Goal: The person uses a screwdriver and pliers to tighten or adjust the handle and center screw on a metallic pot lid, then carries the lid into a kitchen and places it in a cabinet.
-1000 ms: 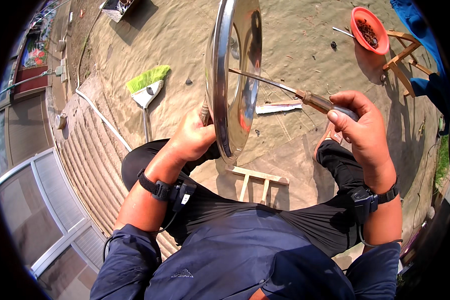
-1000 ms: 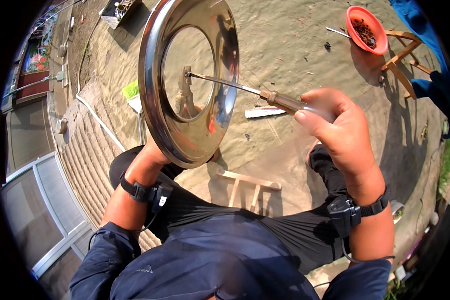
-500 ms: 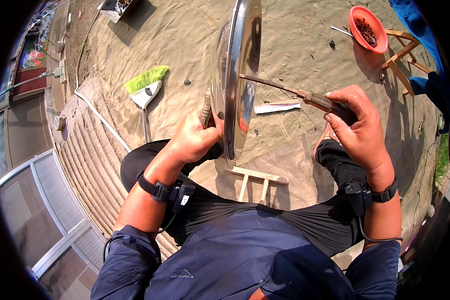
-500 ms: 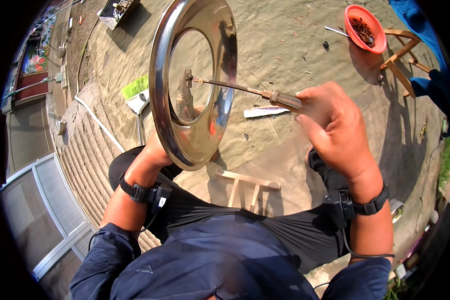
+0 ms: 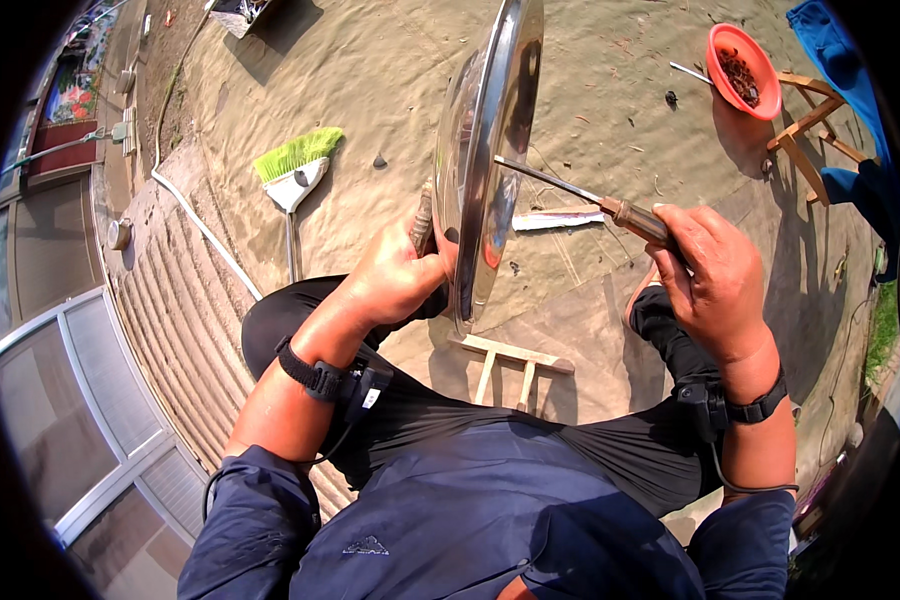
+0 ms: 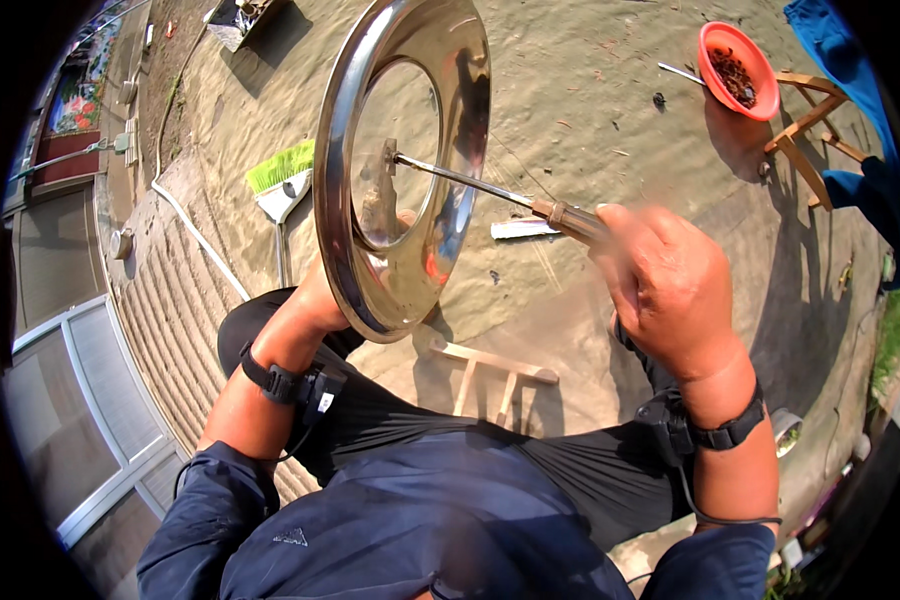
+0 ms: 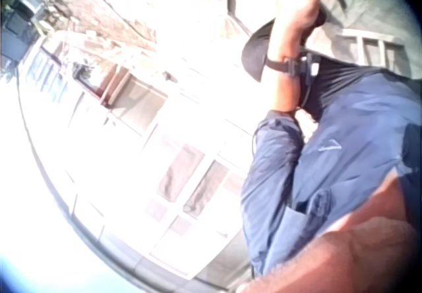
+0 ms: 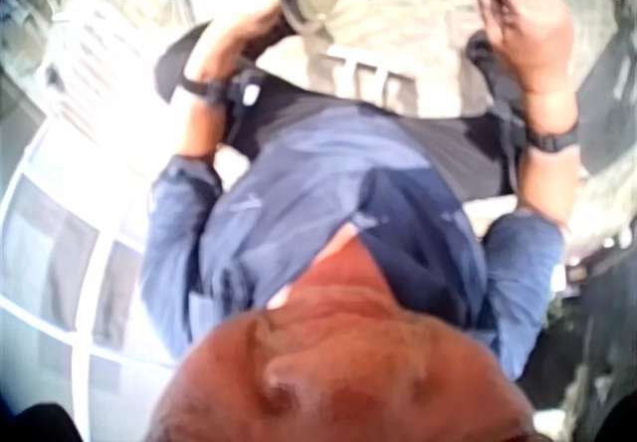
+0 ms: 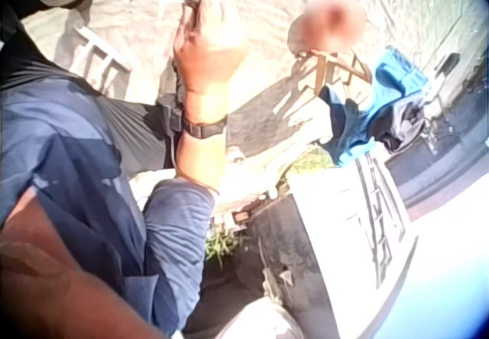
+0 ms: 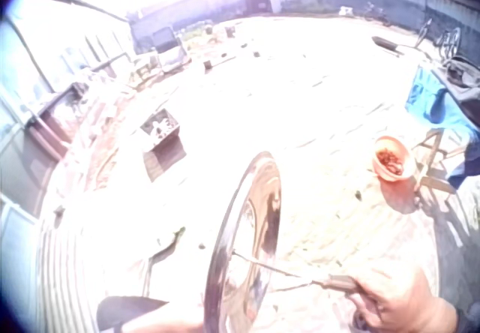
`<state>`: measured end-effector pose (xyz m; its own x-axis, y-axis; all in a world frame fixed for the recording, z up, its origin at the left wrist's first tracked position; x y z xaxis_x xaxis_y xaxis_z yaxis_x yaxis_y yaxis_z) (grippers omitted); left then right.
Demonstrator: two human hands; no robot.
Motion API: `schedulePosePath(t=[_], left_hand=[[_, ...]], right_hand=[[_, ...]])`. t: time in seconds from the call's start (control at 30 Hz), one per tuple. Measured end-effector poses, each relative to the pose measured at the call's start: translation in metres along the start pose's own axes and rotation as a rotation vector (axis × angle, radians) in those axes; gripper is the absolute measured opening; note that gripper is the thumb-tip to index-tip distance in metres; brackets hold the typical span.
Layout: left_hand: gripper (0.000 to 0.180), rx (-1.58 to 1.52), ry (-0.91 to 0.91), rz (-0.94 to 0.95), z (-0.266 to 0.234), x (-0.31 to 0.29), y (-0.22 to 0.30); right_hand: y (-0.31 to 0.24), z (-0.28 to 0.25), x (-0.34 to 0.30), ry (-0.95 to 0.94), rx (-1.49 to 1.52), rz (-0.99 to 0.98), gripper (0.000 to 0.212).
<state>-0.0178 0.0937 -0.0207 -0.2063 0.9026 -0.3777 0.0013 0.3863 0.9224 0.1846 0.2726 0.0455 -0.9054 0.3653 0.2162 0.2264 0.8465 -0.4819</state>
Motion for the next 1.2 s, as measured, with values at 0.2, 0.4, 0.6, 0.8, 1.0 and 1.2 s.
schedulePosePath(t=[0.2,0.4,0.6,0.8,1.0,1.2], left_hand=[[0.019,0.01,0.019,0.01,-0.003,-0.001,0.001],[0.019,0.046,-0.012,-0.006,-0.005,0.0,-0.01],[0.027,-0.008,0.019,-0.008,-0.007,0.0,-0.023],[0.039,-0.007,0.015,0.03,-0.016,0.001,-0.047],[0.04,0.099,0.012,0.092,-0.017,0.001,-0.051],[0.039,0.081,-0.013,0.06,-0.019,0.004,-0.052]], right_hand=[[0.033,0.02,-0.009,-0.198,0.659,0.548,0.033],[0.04,0.053,-0.028,-0.439,1.28,0.923,0.027],[-0.002,0.0,0.007,0.004,0.061,0.023,0.031],[0.01,-0.008,0.012,0.08,0.174,0.14,0.03],[0.045,0.039,-0.012,-0.306,0.849,0.586,0.023],[0.034,0.034,-0.01,-0.408,0.659,0.531,0.023]])
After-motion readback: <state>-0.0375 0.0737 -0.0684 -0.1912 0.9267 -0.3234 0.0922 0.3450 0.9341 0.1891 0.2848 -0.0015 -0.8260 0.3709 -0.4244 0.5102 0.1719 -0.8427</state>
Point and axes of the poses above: each hand's wrist, its own x-axis towards the middle knuckle, its own z-axis out of the palm, y = z × x, the point moved 8 cm from there along x, towards the middle knuckle, and after that the axes turned 3 degrees about -y, right-handed, at the moved point
